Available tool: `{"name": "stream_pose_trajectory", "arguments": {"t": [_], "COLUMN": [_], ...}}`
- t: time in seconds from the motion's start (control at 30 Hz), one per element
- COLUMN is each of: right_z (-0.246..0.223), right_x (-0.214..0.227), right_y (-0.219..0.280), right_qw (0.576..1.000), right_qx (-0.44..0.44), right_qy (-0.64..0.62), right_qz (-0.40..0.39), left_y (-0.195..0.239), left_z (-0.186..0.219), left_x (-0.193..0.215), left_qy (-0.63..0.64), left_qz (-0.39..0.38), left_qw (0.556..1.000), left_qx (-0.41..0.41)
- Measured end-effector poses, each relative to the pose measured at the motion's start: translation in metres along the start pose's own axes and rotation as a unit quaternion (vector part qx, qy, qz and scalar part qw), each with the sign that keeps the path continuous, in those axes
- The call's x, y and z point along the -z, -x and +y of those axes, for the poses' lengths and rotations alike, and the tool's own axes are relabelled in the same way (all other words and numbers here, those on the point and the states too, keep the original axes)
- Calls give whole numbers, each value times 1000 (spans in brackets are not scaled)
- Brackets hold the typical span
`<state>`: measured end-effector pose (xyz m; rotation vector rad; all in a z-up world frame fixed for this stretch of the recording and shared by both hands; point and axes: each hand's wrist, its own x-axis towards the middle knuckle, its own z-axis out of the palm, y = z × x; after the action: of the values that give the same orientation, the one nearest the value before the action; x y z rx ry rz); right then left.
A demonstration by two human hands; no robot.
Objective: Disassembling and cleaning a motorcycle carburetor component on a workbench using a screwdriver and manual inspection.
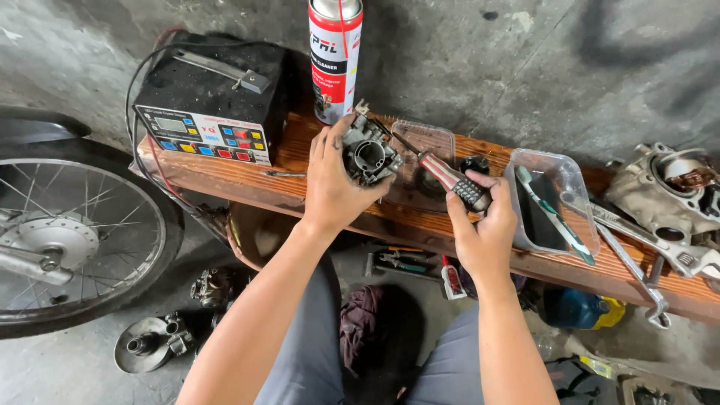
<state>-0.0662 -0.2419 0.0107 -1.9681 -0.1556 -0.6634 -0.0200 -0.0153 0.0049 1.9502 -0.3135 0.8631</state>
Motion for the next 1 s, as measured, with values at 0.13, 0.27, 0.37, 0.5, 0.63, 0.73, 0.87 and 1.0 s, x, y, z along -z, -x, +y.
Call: {"name": "stream_pose_trajectory", "arguments": {"t": [0.13,0.27,0.37,0.5,0.63,0.73,0.87,1.0], "right_z": [0,1,6,1,8,10,9,8], "right_x": [-3,-9,-15,-19,-18,-18,-17,-18], "right_y": [1,1,3,7,8,7,9,8], "right_qw": [1000,999,997,996,994,992,986,984], "right_qx": [-10,2,28,52,61,78,105,113], "right_qy": [22,43,53,55,73,84,105,110], "right_qz": [-6,-30,-39,-51,-52,-62,-79,-82], "left_y": [-5,-7,-8,-9,-9,-8,3,7], "left_z": [-8,-9,-9,-9,-24,-27,-37,-45], "left_x": [2,7,7,9,8,11,9,8], "left_qy": [-39,-86,-89,-61,-44,-56,-55,-67], "left_qz": [12,18,32,29,30,36,52,70], "left_qw": [995,967,947,942,942,940,946,953], "left_qx": [-96,-239,-306,-329,-330,-336,-314,-286]}}
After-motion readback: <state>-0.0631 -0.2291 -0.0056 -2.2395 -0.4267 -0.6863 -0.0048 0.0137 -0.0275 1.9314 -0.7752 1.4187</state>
